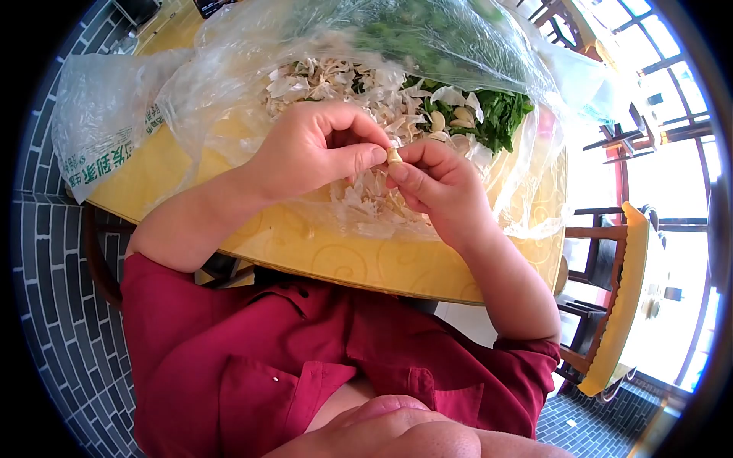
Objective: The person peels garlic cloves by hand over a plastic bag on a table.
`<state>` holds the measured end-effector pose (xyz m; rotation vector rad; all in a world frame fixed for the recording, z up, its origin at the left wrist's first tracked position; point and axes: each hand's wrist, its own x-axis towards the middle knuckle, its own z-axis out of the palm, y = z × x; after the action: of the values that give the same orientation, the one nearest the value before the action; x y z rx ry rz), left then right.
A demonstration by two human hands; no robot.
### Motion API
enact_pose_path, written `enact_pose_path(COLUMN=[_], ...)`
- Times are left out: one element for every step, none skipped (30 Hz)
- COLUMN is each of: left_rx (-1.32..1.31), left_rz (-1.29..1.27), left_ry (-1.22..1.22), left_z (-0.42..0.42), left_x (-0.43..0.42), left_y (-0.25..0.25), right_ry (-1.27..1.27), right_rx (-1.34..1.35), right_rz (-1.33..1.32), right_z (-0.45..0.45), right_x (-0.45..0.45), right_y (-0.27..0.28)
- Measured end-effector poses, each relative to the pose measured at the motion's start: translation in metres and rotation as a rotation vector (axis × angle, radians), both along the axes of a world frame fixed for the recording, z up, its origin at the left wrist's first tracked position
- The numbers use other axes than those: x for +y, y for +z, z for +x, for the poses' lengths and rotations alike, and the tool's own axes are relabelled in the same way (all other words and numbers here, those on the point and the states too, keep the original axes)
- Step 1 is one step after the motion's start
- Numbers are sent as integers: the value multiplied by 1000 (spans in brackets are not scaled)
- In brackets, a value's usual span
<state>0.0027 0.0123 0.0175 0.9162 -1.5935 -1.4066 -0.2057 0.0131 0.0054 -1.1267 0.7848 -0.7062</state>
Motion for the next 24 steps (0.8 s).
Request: enact_pose_path(left_rx=[2, 5, 8, 11, 6, 0, -6, -7, -9, -10, -8, -7, -5, -14, -22, -31, -37, -43, -48, -54, -61, -67, -38, -9], left_rz=[6, 0, -5, -10, 11, 32, 53, 57, 62, 66, 51, 37, 22, 0, -22, -44, -64, -85, -106, -107, -110, -112, -99, -85], left_ry=[2, 2, 2, 3, -1, -5, -9, -7, -5, -3, 4, 10, 17, 18, 20, 21, 18, 14, 11, 3, -5, -13, -1, 10], left_z=[0, 0, -1, -1, -1, -1, -1, -2, -2, -3, -3, -4, -4, -4, -4, -4, -5, -6, -6, -6, -5, -5, -6, -7], left_x=[0, 0, 0, 1, 1, 2, 3, 3, 4, 4, 4, 5, 5, 5, 5, 5, 5, 6, 6, 6, 6, 6, 7, 8], left_y=[0, 0, -1, -1, 0, 2, 4, 3, 3, 3, 2, 1, 0, 0, -1, -2, -4, -8, -10, -9, -7, -6, -5, -5], right_ry=[-22, -45, -68, -91, -114, -119, -124, -129, -135, -140, -146, -149, -151, -154, -157, -160, -163, -165, -167, -170, -176, -182, -188, -201], right_rx=[63, 126, 175, 224, 273, 286, 299, 312, 318, 325, 331, 339, 346, 352, 353, 353, 353, 349, 344, 339, 351, 363, 375, 368], right_rz=[-41, -82, -129, -176, -224, -266, -308, -350, -362, -374, -387, -388, -389, -390, -405, -421, -437, -439, -441, -445, -452, -460, -468, -473], right_z=[1, 2, 4, 5, 6, 6, 6, 7, 7, 8, 8, 8, 8, 9, 9, 9, 9, 9, 9, 9, 9, 8, 8, 8], right_x=[1, 2, 4, 5, 6, 6, 6, 6, 6, 6, 6, 6, 5, 5, 5, 4, 4, 3, 3, 3, 3, 3, 3, 3], right_y=[1, 3, 4, 5, 5, 4, 3, 2, 2, 2, 2, 2, 1, 0, -2, -3, -5, -6, -7, -7, -7, -6, -5, -4])
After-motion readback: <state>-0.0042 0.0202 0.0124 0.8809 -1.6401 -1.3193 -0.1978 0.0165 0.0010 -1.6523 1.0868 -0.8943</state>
